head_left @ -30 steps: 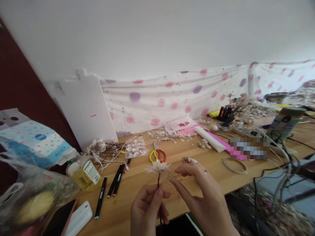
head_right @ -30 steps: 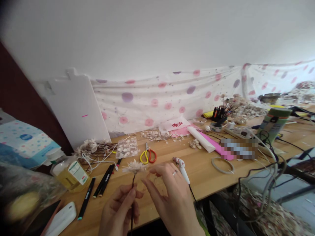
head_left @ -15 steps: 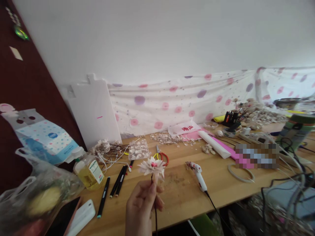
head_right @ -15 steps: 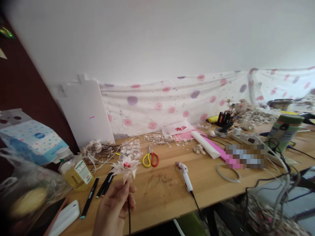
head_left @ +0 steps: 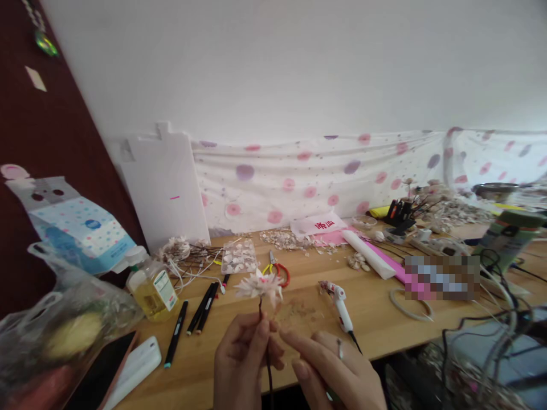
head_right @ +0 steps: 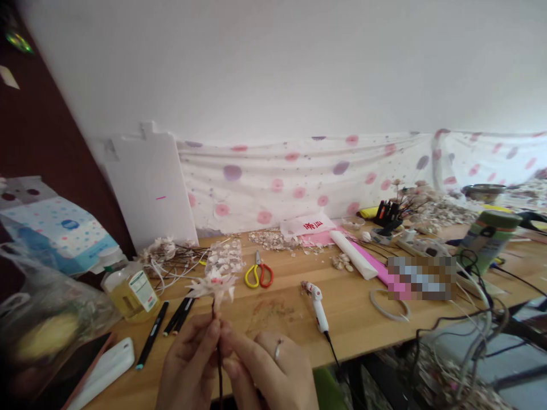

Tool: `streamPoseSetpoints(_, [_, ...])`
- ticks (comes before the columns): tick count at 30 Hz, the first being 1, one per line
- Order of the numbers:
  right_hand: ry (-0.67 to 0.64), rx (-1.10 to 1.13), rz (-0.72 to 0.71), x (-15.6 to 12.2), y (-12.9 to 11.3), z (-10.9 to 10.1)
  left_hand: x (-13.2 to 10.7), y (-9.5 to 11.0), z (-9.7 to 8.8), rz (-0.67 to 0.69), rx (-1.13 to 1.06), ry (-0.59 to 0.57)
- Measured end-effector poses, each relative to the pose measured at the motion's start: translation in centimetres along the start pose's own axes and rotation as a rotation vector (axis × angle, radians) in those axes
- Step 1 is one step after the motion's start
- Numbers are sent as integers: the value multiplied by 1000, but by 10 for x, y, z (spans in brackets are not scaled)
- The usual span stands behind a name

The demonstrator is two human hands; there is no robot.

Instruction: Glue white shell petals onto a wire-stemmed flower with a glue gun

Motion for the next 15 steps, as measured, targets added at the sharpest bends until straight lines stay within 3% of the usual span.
streamPoseSetpoints(4, [-168,-8,67,-8,11,5,-4,2,1,-59,-1,-40])
streamPoseSetpoints(15, [-258,-1,140,-12,18,13,-7,-2,-1,-105,1,-39])
Point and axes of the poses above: each hand's wrist, its own x-axis towards the middle knuckle, its own z-axis out of the palm, y = z × x, the point moved 2 cm from there along x, towards the middle knuckle, and after that the axes turned 5 degrees about z, right-handed, at the moved point
